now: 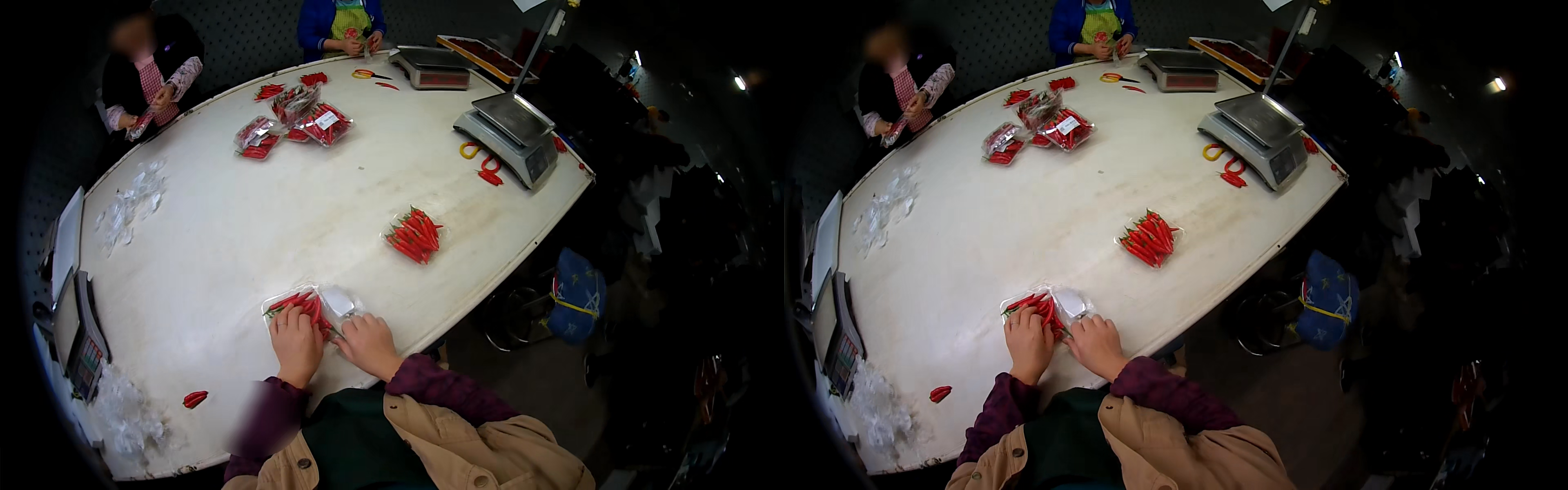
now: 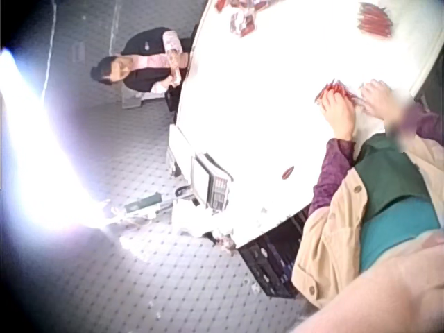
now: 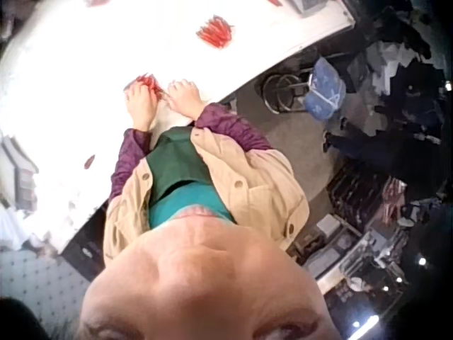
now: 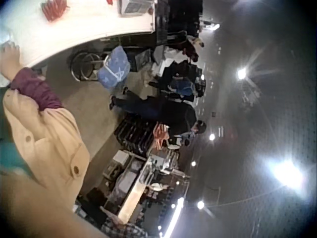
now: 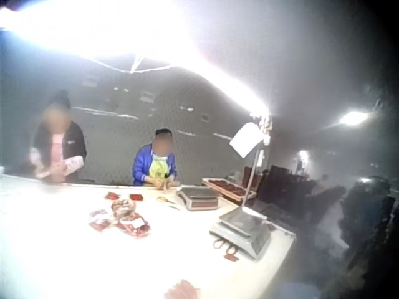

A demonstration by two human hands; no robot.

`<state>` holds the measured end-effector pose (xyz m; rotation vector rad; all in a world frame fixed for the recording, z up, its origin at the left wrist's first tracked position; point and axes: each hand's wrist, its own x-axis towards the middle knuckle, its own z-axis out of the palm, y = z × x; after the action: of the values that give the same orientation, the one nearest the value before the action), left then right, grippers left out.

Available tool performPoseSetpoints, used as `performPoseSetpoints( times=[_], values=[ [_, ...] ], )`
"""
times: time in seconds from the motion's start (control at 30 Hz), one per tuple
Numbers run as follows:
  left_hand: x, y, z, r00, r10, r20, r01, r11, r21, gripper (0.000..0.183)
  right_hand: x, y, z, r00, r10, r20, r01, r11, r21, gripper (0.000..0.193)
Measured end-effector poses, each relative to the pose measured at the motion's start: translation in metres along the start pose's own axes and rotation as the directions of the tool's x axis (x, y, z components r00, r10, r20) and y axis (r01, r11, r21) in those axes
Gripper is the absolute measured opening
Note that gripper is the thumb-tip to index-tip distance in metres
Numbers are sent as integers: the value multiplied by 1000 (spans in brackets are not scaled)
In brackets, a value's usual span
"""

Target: The person packs red chili peppers into clear plastic bags on a white table. They arrange the peppers, seal the bags, and place labels on them. The person works alongside others in a commercial setting, handling the peppers one at a time or in small groups to fill the packaging.

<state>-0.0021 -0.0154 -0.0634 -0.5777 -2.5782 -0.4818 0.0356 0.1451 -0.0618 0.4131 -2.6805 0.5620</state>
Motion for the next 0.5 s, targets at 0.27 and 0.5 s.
performPoseSetpoints(
  times=[0.27, 0.5],
  values=[
    [7, -26, -26, 995, -98, -3, 98, 992, 76, 11, 17, -5, -13, 993, -29, -111, 36, 997, 66, 18],
    [-4, -40, -22, 992, -123, 0, 123, 992, -32, 11, 68, -34, -11, 957, -222, -185, 255, 951, 176, 12]
  ],
)
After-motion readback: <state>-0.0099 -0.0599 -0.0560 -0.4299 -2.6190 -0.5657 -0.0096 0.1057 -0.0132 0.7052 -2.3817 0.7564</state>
